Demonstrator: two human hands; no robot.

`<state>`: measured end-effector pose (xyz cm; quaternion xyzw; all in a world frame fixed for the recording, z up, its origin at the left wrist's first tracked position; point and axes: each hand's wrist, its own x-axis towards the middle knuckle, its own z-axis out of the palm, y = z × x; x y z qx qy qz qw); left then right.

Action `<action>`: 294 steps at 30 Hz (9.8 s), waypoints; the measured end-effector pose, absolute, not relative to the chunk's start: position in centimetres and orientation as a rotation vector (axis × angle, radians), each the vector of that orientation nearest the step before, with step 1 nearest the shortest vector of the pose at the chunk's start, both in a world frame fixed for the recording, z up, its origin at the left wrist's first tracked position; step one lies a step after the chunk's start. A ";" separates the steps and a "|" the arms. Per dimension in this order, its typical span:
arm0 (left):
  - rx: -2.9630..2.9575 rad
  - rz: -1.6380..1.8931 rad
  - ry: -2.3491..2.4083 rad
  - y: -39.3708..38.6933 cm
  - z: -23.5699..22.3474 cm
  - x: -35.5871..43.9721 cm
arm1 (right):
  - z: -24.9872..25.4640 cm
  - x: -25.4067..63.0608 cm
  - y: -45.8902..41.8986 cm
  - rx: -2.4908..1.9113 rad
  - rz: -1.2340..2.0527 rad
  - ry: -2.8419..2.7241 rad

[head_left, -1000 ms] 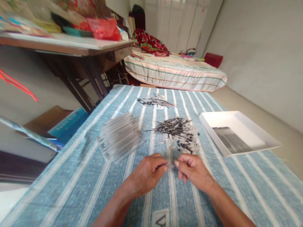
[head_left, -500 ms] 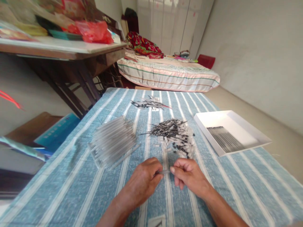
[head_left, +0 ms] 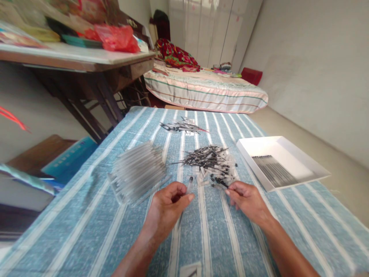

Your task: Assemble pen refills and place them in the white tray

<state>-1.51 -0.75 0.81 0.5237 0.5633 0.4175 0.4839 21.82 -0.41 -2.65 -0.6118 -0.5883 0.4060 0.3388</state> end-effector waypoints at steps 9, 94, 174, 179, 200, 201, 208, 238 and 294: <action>0.944 1.170 1.371 -0.3 1.2 -1.7 | -2.8 21.3 0.0 -1.583 1.124 -1.570; 0.727 1.377 1.210 -0.1 0.3 -2.5 | -1.4 16.2 3.6 -1.124 1.493 -1.438; 0.850 1.037 1.231 -0.3 0.5 -1.1 | 1.4 22.0 0.1 -1.646 0.067 -1.914; 0.950 0.948 1.268 -0.3 0.4 -1.1 | 2.1 32.3 3.8 -2.421 -0.165 -1.670; 1.074 0.815 1.327 -0.6 0.8 -0.1 | -0.4 39.1 5.8 -2.756 0.218 -1.838; 1.077 0.818 1.333 -0.6 0.8 -0.1 | -0.4 39.2 5.8 -2.753 0.229 -1.855; 1.080 0.844 1.348 -0.5 0.3 0.0 | -0.5 39.3 5.9 -2.747 0.255 -1.908; 1.996 0.366 2.252 1.2 -0.5 -4.9 | 0.6 17.4 5.2 -2.001 0.047 -2.415; 2.068 0.928 1.386 -0.2 -0.8 -3.0 | 3.8 19.4 2.4 -1.105 -0.666 -2.750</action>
